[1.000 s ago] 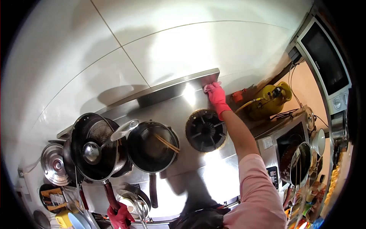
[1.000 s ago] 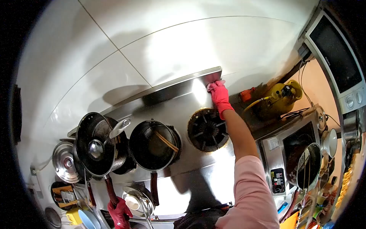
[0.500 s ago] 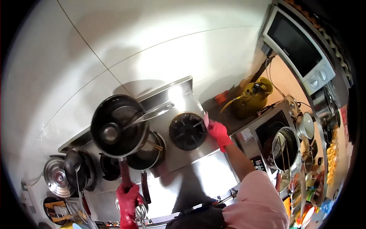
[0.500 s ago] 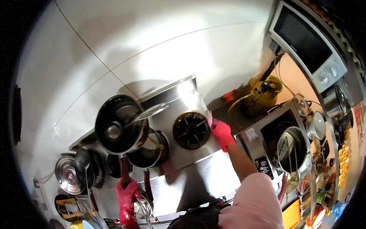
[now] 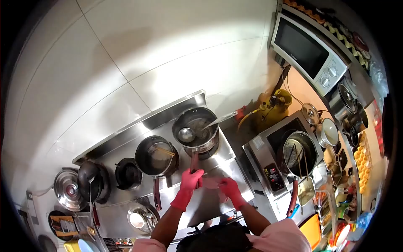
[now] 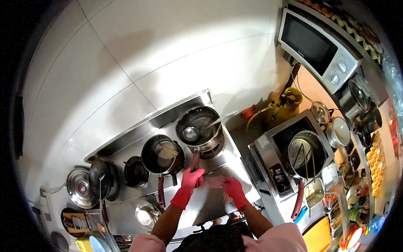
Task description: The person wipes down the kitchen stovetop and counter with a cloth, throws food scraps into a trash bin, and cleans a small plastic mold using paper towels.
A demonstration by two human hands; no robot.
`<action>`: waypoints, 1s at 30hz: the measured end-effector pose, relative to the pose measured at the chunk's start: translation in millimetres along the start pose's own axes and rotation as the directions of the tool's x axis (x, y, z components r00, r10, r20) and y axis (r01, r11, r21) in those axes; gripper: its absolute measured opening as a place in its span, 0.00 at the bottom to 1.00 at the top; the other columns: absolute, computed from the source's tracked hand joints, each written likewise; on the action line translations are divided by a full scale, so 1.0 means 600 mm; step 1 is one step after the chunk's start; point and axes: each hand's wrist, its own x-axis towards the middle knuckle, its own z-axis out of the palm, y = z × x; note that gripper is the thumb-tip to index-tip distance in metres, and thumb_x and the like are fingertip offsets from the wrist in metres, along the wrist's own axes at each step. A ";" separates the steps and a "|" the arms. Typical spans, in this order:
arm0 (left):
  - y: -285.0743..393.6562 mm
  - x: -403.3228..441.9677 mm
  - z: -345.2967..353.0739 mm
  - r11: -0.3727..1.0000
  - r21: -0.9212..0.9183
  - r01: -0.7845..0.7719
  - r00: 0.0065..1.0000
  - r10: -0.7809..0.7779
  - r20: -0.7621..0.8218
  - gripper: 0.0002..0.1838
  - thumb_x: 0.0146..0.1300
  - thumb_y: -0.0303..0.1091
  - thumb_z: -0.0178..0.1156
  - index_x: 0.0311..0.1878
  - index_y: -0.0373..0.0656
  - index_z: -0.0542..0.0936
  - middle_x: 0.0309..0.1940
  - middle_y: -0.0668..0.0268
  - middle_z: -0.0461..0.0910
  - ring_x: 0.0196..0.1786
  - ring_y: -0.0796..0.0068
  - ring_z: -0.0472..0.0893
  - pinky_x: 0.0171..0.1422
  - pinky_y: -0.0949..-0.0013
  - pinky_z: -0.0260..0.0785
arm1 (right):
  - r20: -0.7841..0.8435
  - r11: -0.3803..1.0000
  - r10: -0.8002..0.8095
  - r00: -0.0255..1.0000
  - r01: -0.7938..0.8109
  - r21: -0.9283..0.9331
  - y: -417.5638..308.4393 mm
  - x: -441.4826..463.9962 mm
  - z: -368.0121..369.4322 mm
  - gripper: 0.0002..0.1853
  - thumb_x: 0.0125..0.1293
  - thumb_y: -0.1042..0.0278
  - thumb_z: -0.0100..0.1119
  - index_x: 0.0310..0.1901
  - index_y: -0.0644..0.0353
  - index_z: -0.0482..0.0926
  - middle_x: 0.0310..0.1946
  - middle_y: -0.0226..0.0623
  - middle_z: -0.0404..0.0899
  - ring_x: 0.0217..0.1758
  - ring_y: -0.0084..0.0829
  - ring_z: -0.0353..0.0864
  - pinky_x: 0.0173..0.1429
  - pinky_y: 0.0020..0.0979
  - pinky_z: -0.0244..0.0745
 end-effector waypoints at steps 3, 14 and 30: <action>-0.053 0.037 0.017 1.000 0.003 0.010 1.000 -0.010 0.024 0.11 0.66 0.39 0.66 0.35 0.42 0.80 0.15 0.66 0.76 0.14 0.76 0.72 0.18 0.70 0.59 | -0.064 0.958 0.142 0.988 -0.121 0.262 -0.016 -0.033 -0.032 0.18 0.54 0.70 0.70 0.48 0.63 0.85 0.39 0.40 0.86 0.45 0.34 0.85 0.49 0.33 0.80; -0.135 0.062 -0.006 0.997 -0.008 0.073 0.987 -0.071 0.145 0.17 0.69 0.46 0.66 0.46 0.43 0.77 0.25 0.65 0.80 0.22 0.73 0.78 0.25 0.67 0.69 | -0.222 0.885 0.190 0.956 -0.069 0.460 0.010 -0.009 -0.065 0.10 0.66 0.68 0.64 0.47 0.60 0.84 0.29 0.31 0.82 0.27 0.23 0.79 0.30 0.28 0.74; -0.275 -0.271 -0.161 0.975 0.101 0.196 0.963 -0.172 -0.209 0.23 0.77 0.44 0.53 0.63 0.35 0.75 0.42 0.57 0.86 0.41 0.72 0.83 0.46 0.70 0.75 | 0.157 0.664 -0.474 0.866 0.469 -0.582 0.122 0.116 -0.033 0.15 0.59 0.74 0.59 0.48 0.50 0.83 0.51 0.45 0.83 0.61 0.54 0.77 0.60 0.51 0.76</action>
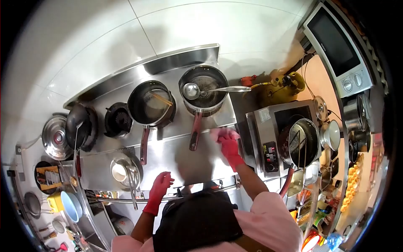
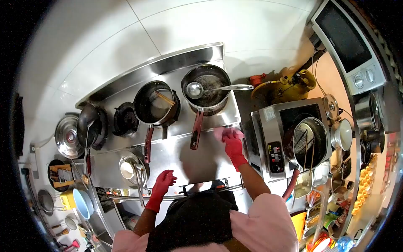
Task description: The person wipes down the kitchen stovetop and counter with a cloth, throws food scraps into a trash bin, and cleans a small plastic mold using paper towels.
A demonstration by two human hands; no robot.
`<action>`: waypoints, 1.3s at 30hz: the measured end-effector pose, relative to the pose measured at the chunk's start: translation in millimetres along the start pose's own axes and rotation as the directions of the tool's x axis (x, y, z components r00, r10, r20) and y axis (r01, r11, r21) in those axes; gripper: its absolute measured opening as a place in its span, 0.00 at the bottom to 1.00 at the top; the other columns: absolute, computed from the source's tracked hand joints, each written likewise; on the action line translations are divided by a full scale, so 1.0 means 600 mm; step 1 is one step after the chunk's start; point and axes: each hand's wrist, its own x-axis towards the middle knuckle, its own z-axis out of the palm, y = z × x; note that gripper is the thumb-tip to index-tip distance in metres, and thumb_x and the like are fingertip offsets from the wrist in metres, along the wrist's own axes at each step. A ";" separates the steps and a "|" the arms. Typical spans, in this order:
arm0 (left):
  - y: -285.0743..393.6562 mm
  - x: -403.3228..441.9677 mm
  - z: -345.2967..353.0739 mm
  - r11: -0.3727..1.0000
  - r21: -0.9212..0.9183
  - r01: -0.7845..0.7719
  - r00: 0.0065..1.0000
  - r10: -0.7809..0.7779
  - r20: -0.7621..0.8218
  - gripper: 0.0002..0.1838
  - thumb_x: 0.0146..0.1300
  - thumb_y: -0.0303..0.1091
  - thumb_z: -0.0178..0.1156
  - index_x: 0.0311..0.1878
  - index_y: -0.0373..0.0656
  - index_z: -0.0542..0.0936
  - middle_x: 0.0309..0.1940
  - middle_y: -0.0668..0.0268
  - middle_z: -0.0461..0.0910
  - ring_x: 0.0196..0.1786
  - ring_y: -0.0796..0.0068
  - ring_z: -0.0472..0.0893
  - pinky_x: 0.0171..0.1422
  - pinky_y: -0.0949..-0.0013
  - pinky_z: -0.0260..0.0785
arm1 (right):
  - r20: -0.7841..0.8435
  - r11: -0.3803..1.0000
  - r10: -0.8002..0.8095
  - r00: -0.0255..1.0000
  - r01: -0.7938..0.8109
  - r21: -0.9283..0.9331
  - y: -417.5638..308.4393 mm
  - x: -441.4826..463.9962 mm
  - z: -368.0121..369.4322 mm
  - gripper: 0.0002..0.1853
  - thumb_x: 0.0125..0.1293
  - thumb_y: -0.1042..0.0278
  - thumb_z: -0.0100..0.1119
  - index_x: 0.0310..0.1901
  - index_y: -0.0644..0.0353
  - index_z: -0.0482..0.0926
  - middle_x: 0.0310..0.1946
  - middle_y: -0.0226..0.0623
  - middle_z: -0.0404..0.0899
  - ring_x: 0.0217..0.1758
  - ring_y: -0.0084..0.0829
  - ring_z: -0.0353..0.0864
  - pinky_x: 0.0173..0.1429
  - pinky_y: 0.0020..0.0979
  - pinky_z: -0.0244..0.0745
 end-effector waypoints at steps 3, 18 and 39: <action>-0.018 -0.014 -0.040 0.988 -0.055 -0.147 0.964 0.131 -0.233 0.17 0.76 0.40 0.55 0.56 0.36 0.79 0.35 0.61 0.85 0.36 0.76 0.81 0.41 0.72 0.72 | 0.342 0.948 -0.149 0.928 0.232 -0.219 -0.050 -0.075 -0.062 0.11 0.55 0.74 0.60 0.40 0.54 0.85 0.50 0.48 0.83 0.57 0.54 0.80 0.58 0.52 0.76; 0.133 0.179 -0.177 0.996 -0.005 -0.083 0.996 0.084 0.016 0.28 0.68 0.57 0.64 0.59 0.43 0.75 0.33 0.68 0.81 0.34 0.78 0.78 0.32 0.71 0.67 | 0.641 0.330 0.137 0.755 -0.645 0.689 -0.147 -0.054 -0.123 0.13 0.55 0.85 0.59 0.41 0.63 0.86 0.34 0.29 0.85 0.37 0.25 0.83 0.43 0.27 0.79; 0.214 -0.058 -0.499 0.985 -0.043 -0.169 0.931 0.145 -0.336 0.10 0.64 0.34 0.67 0.37 0.38 0.78 0.18 0.69 0.76 0.16 0.81 0.71 0.20 0.74 0.59 | -0.252 0.909 -0.321 0.913 0.372 0.189 -0.656 0.166 0.256 0.10 0.65 0.71 0.55 0.47 0.61 0.79 0.37 0.44 0.80 0.44 0.47 0.81 0.49 0.42 0.77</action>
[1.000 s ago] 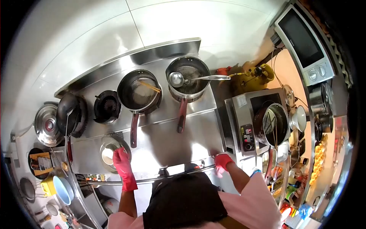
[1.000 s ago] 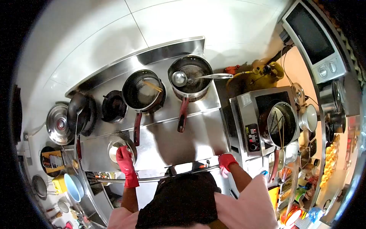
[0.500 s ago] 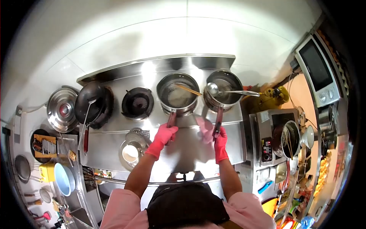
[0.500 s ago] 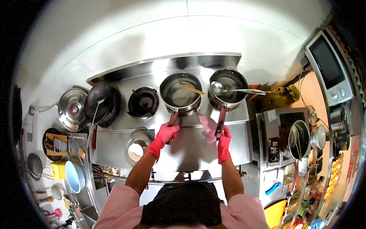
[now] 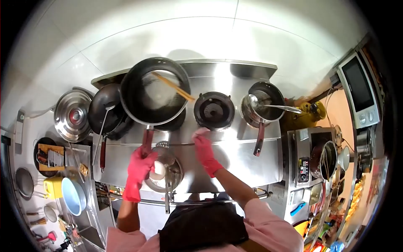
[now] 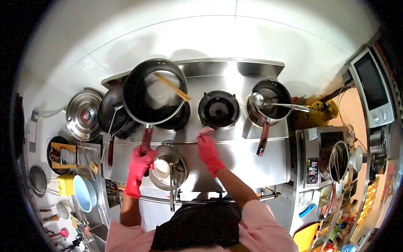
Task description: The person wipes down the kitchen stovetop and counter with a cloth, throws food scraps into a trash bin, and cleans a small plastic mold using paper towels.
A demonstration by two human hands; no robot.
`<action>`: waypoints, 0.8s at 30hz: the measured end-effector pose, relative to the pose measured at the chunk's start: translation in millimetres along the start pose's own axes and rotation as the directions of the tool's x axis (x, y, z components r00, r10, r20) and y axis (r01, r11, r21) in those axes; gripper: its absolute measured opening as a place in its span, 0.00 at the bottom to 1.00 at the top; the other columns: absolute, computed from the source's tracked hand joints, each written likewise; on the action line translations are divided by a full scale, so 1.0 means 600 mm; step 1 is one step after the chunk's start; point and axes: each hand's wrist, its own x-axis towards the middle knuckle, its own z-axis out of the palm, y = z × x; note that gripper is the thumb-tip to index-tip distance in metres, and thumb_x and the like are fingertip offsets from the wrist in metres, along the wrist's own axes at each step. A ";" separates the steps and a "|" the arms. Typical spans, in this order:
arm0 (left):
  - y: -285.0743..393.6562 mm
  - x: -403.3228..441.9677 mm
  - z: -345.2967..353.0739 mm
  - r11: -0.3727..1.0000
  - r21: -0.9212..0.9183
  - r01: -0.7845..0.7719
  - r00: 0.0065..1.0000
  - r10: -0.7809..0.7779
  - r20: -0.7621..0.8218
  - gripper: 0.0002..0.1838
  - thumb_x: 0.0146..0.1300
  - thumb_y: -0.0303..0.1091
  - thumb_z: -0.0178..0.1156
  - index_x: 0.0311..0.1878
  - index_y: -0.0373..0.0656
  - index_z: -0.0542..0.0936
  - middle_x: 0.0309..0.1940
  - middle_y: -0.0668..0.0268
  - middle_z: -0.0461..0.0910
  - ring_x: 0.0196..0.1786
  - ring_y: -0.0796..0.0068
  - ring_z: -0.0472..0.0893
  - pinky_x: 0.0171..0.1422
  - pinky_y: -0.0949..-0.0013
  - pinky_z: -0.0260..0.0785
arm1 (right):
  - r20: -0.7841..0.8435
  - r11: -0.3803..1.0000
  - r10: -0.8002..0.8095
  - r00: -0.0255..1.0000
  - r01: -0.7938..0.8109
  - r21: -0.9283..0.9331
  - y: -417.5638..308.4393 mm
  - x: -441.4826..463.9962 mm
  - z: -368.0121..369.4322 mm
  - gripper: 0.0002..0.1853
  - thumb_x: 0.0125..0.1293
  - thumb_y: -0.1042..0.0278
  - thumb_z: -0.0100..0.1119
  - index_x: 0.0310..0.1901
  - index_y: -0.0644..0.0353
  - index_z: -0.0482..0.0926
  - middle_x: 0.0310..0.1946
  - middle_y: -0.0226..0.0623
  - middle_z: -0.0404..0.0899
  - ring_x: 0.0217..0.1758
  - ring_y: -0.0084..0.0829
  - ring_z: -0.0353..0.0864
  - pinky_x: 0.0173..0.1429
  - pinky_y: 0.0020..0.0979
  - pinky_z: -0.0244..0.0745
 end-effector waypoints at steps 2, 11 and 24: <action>-0.023 -0.004 -0.044 1.000 -0.014 -0.008 0.998 0.007 -0.069 0.10 0.62 0.33 0.68 0.37 0.38 0.79 0.18 0.69 0.76 0.15 0.81 0.71 0.19 0.74 0.59 | -0.084 0.991 -0.071 0.994 0.062 -0.115 -0.020 0.038 0.056 0.13 0.65 0.70 0.54 0.50 0.59 0.79 0.38 0.45 0.81 0.45 0.49 0.81 0.52 0.42 0.77; -0.049 -0.073 -0.131 0.988 -0.088 0.128 0.971 -0.143 -0.193 0.05 0.61 0.26 0.63 0.33 0.36 0.76 0.19 0.69 0.74 0.17 0.78 0.74 0.23 0.73 0.64 | 0.364 0.839 0.539 0.760 -0.523 -0.149 0.077 0.286 0.205 0.11 0.63 0.70 0.55 0.45 0.55 0.82 0.48 0.48 0.78 0.44 0.52 0.79 0.48 0.50 0.76; -0.099 -0.042 -0.118 0.966 -0.202 0.159 0.927 -0.216 -0.305 0.04 0.56 0.24 0.61 0.30 0.34 0.75 0.15 0.67 0.72 0.13 0.74 0.74 0.17 0.73 0.66 | 0.576 0.844 0.455 0.680 -0.536 -0.033 0.260 0.558 0.303 0.23 0.68 0.39 0.51 0.40 0.52 0.81 0.35 0.38 0.78 0.39 0.41 0.79 0.45 0.38 0.75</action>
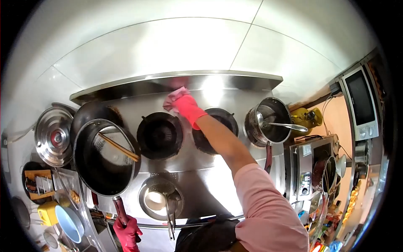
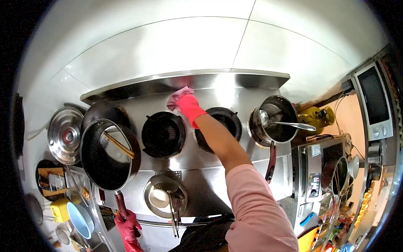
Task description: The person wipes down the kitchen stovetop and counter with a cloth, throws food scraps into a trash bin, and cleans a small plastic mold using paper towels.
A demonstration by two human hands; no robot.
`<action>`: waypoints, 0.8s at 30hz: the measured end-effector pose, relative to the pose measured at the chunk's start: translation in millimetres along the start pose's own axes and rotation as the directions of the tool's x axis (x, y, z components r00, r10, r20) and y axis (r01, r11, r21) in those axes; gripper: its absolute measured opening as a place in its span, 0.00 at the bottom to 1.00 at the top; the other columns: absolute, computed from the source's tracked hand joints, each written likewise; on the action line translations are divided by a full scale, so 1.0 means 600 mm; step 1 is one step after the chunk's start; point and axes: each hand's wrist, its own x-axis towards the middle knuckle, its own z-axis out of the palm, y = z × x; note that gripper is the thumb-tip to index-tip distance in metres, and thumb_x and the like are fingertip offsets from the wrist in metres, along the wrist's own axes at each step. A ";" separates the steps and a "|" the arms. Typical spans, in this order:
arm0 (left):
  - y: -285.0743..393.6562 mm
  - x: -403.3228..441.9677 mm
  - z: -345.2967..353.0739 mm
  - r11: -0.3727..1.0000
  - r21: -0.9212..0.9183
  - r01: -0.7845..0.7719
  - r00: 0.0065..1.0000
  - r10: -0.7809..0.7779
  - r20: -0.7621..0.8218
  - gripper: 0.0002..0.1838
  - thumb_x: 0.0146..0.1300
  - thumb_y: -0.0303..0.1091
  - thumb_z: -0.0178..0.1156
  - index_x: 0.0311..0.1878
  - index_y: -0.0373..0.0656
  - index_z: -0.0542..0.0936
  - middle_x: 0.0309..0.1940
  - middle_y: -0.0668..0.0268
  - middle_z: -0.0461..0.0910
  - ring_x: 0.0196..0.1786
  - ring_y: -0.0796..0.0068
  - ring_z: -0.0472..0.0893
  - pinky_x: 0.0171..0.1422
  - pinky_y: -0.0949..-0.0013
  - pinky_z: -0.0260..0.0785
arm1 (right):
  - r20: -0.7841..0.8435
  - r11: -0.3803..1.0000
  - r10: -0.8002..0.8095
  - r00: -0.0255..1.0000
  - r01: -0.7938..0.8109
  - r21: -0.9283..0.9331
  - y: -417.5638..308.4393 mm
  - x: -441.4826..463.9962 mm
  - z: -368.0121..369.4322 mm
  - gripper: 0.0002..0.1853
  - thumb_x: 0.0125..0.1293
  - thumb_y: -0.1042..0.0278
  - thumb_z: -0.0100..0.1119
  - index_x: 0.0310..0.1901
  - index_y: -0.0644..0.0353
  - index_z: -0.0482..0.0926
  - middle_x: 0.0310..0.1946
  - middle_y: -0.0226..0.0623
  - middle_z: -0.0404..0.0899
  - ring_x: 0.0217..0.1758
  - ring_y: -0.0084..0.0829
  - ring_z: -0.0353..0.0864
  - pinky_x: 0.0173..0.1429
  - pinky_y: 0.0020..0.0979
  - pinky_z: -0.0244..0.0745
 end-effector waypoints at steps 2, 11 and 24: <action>-0.002 0.011 0.010 1.000 0.014 0.000 1.000 0.000 -0.013 0.06 0.57 0.26 0.62 0.29 0.35 0.75 0.15 0.67 0.73 0.13 0.75 0.73 0.17 0.74 0.64 | 0.392 0.986 0.164 0.905 -0.164 -0.035 0.003 -0.016 -0.084 0.34 0.68 0.28 0.46 0.30 0.59 0.76 0.21 0.32 0.75 0.25 0.31 0.76 0.30 0.32 0.71; 0.032 0.041 0.046 0.997 0.057 0.042 0.999 -0.043 0.015 0.08 0.60 0.30 0.62 0.30 0.37 0.74 0.14 0.67 0.72 0.10 0.74 0.72 0.13 0.74 0.58 | -0.386 0.592 0.425 0.818 0.071 0.802 0.178 -0.136 -0.277 0.26 0.68 0.36 0.49 0.33 0.54 0.78 0.28 0.39 0.75 0.27 0.42 0.74 0.32 0.48 0.72; 0.055 0.041 0.083 0.992 0.116 -0.053 0.998 0.049 0.032 0.08 0.61 0.30 0.59 0.30 0.39 0.72 0.11 0.64 0.72 0.09 0.71 0.71 0.11 0.73 0.58 | 0.061 0.389 0.136 0.989 -0.110 0.915 0.000 -0.021 -0.019 0.37 0.66 0.33 0.55 0.54 0.65 0.78 0.57 0.54 0.76 0.55 0.51 0.78 0.52 0.61 0.76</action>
